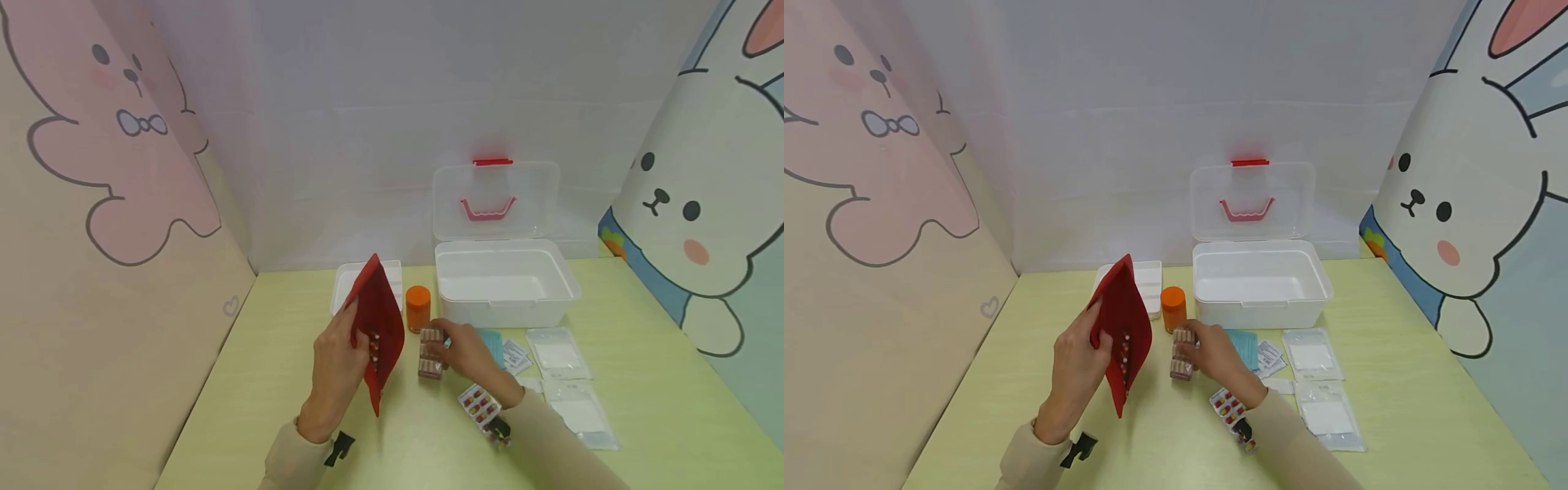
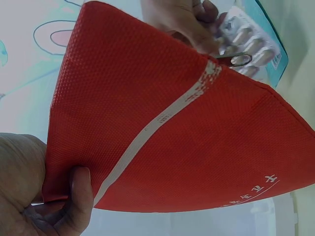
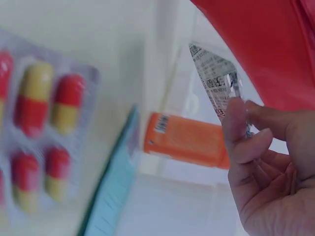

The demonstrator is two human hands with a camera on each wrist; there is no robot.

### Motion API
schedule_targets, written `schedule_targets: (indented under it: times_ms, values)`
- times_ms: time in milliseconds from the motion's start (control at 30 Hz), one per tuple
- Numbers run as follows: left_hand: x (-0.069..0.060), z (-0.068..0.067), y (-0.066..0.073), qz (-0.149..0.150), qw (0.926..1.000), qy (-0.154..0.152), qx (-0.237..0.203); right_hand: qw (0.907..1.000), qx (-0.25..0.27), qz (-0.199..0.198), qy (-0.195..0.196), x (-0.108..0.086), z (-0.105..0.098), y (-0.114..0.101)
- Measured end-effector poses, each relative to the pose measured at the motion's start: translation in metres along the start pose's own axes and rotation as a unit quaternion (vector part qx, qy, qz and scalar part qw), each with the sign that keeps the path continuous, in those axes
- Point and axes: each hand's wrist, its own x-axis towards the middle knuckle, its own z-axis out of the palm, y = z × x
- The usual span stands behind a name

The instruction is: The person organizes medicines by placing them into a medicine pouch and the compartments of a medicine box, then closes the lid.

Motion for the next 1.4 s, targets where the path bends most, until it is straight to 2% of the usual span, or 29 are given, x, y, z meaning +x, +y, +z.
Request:
schedule_targets:
  times_ms: [167,367,600,733,1067,1267,1400]
  values:
    - [0.001,0.001,0.002,0.010,0.9999,-0.002,-0.005,0.9990,-0.014,-0.026,0.035,-0.005,-0.022,-0.006]
    - [0.006,0.002,0.011,0.022,0.9996,-0.004,-0.017,0.9957,-0.014,-0.039,0.083,-0.011,-0.053,-0.015]
    - [0.011,0.005,0.019,0.032,0.9991,-0.006,-0.026,0.9837,-0.014,-0.063,0.168,-0.018,-0.086,-0.032]
    - [0.014,0.007,0.024,0.038,0.9988,-0.006,-0.030,0.9756,-0.019,-0.082,0.203,-0.024,-0.099,-0.045]
    - [0.019,0.016,0.034,0.048,0.9980,-0.005,-0.041,0.9641,-0.019,-0.129,0.231,-0.033,-0.104,-0.082]
    - [0.023,0.022,0.042,0.059,0.9977,0.007,-0.032,0.9558,-0.053,-0.162,0.239,-0.028,-0.099,-0.094]
    - [0.025,0.025,0.048,0.068,0.9970,0.005,-0.035,0.9535,-0.074,-0.170,0.238,-0.025,-0.093,-0.099]
